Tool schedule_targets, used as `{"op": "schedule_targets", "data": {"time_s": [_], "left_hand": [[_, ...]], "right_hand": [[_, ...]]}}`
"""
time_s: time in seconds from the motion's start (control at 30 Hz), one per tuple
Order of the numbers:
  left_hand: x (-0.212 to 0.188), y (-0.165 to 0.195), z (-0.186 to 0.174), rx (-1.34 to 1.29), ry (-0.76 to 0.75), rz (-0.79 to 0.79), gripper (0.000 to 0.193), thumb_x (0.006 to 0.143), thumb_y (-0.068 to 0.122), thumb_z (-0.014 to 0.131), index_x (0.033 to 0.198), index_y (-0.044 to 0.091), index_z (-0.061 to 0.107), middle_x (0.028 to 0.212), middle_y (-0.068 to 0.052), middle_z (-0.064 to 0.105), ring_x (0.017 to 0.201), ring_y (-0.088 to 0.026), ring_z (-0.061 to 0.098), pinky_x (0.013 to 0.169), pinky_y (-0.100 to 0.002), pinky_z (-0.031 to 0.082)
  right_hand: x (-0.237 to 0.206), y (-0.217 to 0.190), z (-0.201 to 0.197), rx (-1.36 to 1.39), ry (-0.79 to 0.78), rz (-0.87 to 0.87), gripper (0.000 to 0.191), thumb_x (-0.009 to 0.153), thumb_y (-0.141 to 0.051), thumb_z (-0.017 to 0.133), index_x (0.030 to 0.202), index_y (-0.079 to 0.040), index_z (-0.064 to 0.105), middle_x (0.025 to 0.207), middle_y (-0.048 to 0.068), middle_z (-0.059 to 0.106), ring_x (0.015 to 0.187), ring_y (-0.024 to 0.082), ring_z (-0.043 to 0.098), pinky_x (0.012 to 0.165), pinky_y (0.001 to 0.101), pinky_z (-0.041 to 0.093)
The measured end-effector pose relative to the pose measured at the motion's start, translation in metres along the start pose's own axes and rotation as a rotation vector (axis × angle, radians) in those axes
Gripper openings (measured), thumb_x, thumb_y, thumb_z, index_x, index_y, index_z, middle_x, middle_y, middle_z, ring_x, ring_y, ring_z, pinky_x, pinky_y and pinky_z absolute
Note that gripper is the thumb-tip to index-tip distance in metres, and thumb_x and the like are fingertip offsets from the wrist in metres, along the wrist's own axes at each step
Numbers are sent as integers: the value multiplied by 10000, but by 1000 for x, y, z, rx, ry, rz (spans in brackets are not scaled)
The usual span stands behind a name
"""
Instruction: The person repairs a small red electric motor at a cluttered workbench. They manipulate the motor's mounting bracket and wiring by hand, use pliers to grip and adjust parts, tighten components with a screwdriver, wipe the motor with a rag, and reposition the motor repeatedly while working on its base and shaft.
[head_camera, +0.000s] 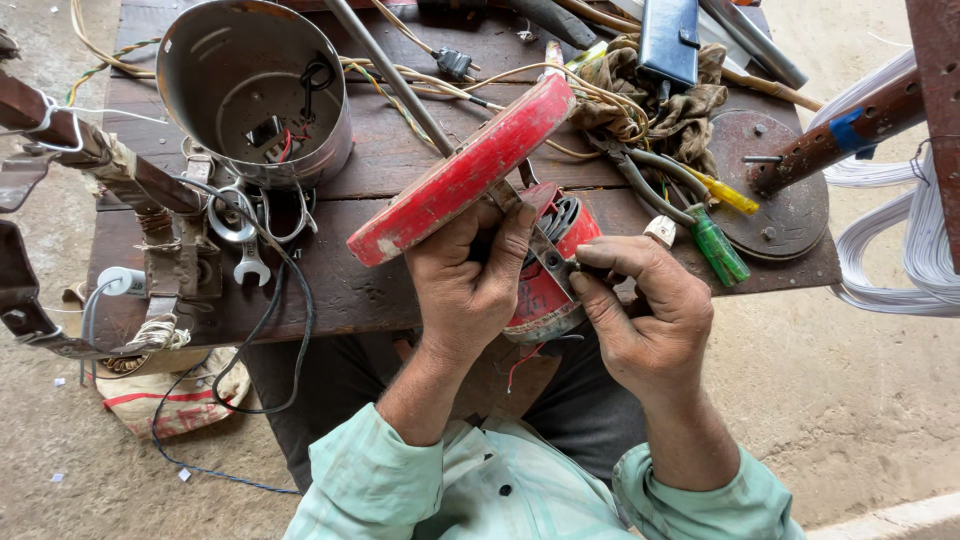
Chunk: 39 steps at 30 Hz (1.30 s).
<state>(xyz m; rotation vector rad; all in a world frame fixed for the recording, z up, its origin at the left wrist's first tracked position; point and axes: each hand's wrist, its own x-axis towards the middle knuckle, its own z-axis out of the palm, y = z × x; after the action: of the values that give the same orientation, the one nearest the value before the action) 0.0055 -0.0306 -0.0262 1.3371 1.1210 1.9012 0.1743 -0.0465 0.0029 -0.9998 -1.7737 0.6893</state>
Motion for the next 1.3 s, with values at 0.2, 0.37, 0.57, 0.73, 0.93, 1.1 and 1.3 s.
{"op": "schedule_targets", "data": {"time_s": [0.2,0.37,0.57,0.73,0.93,1.1,1.3], "left_hand": [[2,5,3,-1,35,-18,66,1009,72,750,982,26,713,820,23,685,725,-42,619,670,-229,522],[5,10,8,19,14,-114,137,925,101,805,1017,14,752,774,16,659,658,-32,542,572,-220,435],[4,7,8,19,6,-75,102,1012,107,781,988,32,718,772,40,656,670,-6,580,644,-211,493],[2,4,6,-47,-10,-98,81,1002,77,764,1044,25,719,788,42,648,718,-12,573,639,-212,500],[1,1,9,-65,-6,-124,75,1006,70,759,1049,25,718,794,49,650,720,-10,570,637,-209,499],[1,0,13,-52,-2,-104,76,1003,79,752,1034,20,715,787,48,646,715,-12,576,634,-214,507],[2,-1,14,-63,-7,-132,118,1001,95,765,941,24,691,762,39,648,698,-13,577,610,-217,501]], "right_hand": [[-1,-3,0,12,-9,86,197,961,45,744,1146,-2,692,1086,41,700,915,50,602,813,188,496],[-2,-4,0,6,6,160,185,957,37,742,1131,-6,694,1022,15,675,813,16,521,692,164,427],[-4,-3,1,92,3,148,205,968,54,722,1159,-5,680,1087,30,690,916,31,589,808,178,489],[-3,-1,2,47,8,109,228,936,78,756,1137,-6,688,1113,64,719,950,61,637,847,200,524],[7,-3,0,-37,-2,-17,229,914,83,780,1109,-8,700,1147,90,710,954,93,663,851,212,538],[13,-9,-4,-157,-40,-7,240,870,63,808,1080,-15,723,1077,89,716,891,112,669,785,230,533],[19,-15,-4,-160,-70,-49,247,876,48,808,1101,-17,730,1097,96,721,945,145,709,834,264,567]]}}
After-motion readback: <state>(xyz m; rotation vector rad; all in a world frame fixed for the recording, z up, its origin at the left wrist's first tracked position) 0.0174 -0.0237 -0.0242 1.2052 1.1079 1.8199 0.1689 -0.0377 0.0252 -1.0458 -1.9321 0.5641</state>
